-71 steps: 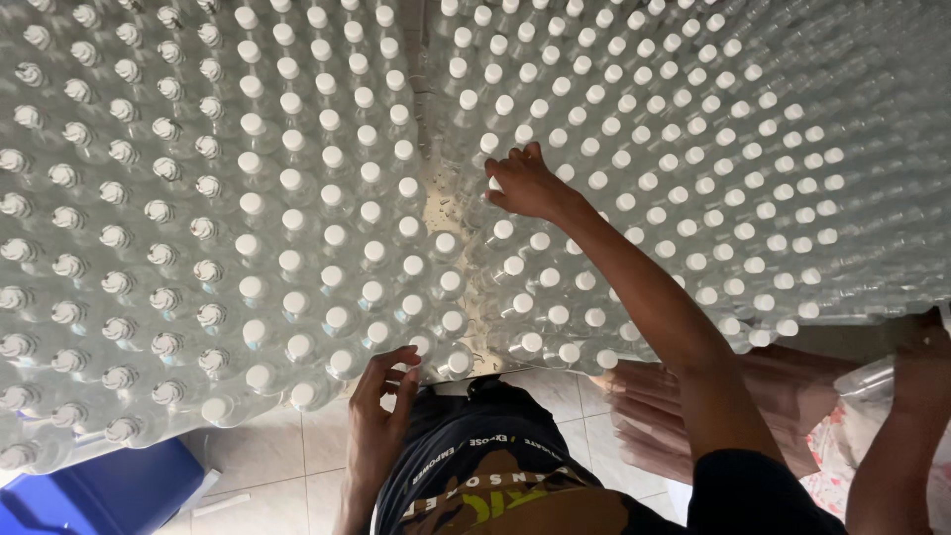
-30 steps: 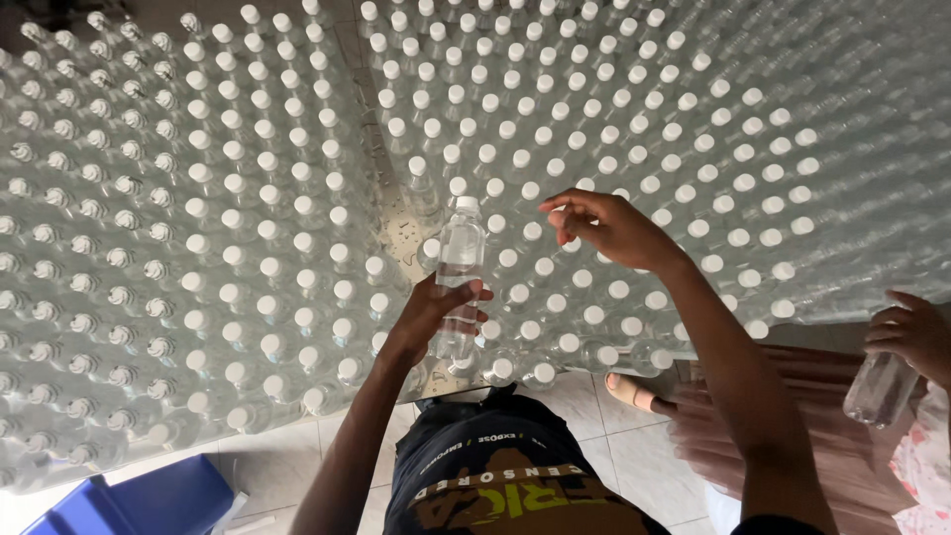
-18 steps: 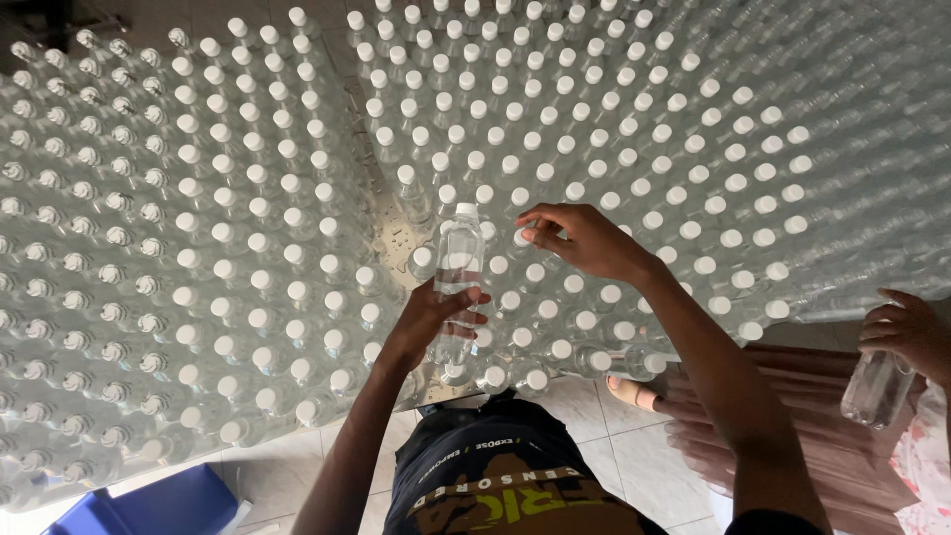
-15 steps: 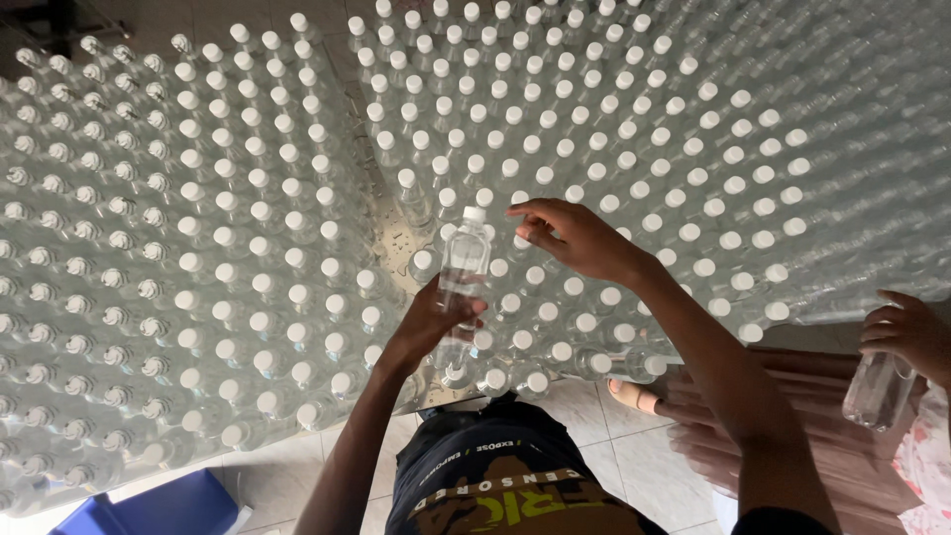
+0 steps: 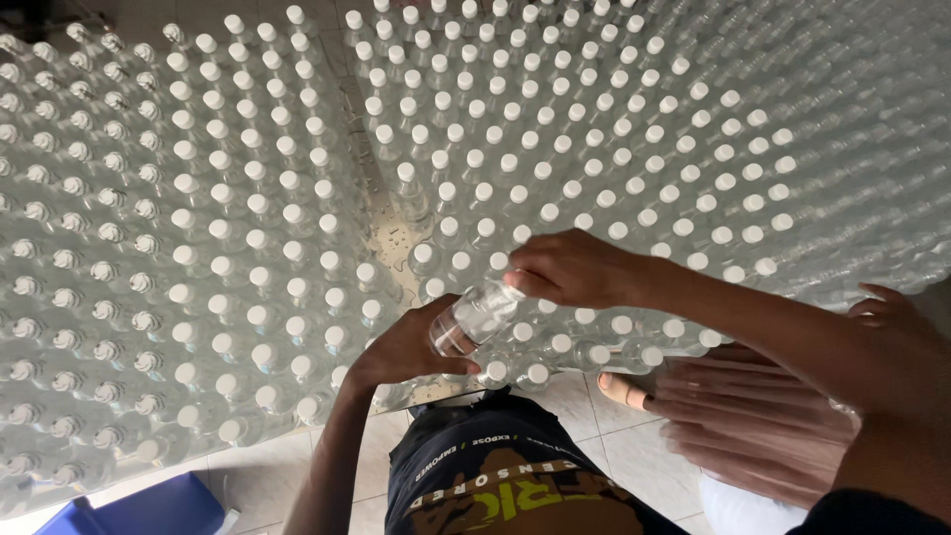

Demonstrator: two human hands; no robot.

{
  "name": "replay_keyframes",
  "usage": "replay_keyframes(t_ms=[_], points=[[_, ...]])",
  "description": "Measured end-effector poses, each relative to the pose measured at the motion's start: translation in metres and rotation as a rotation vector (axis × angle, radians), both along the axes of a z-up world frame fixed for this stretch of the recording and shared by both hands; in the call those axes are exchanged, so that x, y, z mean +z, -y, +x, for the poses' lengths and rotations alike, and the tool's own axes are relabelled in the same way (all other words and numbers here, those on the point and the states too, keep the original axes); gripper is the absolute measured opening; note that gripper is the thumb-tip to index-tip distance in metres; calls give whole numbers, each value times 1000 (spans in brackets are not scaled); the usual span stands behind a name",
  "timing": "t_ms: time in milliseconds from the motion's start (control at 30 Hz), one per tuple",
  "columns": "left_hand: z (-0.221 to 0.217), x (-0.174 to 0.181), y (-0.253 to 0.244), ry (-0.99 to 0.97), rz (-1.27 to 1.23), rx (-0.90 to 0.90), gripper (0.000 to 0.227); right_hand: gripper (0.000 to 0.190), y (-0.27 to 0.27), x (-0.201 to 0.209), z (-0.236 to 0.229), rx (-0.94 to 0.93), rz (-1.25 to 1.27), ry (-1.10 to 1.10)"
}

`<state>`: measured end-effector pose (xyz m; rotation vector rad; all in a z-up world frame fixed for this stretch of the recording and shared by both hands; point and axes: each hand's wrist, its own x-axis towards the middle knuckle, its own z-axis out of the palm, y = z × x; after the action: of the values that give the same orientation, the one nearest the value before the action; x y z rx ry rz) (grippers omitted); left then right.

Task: The person picks up clear plastic bottles from a large collection on the floor and screws white caps onto them by hand. Another person is visible nearby, also handling bottles and caps.

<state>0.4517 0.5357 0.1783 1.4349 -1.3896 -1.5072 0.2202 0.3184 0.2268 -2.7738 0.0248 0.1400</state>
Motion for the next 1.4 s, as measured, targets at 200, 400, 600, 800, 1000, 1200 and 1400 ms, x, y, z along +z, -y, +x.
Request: replay_keyframes(t_ms=[200, 400, 600, 800, 1000, 1200, 1400], points=[[-5, 7, -5, 144, 9, 24, 85, 69, -30, 23, -1, -713, 626, -489], [3, -17, -14, -234, -16, -254, 69, 47, -41, -9, -40, 197, -327, 220], [-17, 16, -2, -163, 104, -177, 72, 55, -46, -53, -72, -317, 373, 73], [-23, -19, -4, -520, 222, -263, 66, 51, -59, -13, -73, -528, 425, 0], [-31, -78, -10, -996, 275, -547, 78, 62, -69, 19, -49, 247, -516, 818], [-5, -31, -11, -1030, 450, -462, 85, 57, -35, -32, -27, 172, -147, 781], [-34, 27, -27, 741, -30, 57, 95, 27, 3, -105, 17, -545, 398, -349]])
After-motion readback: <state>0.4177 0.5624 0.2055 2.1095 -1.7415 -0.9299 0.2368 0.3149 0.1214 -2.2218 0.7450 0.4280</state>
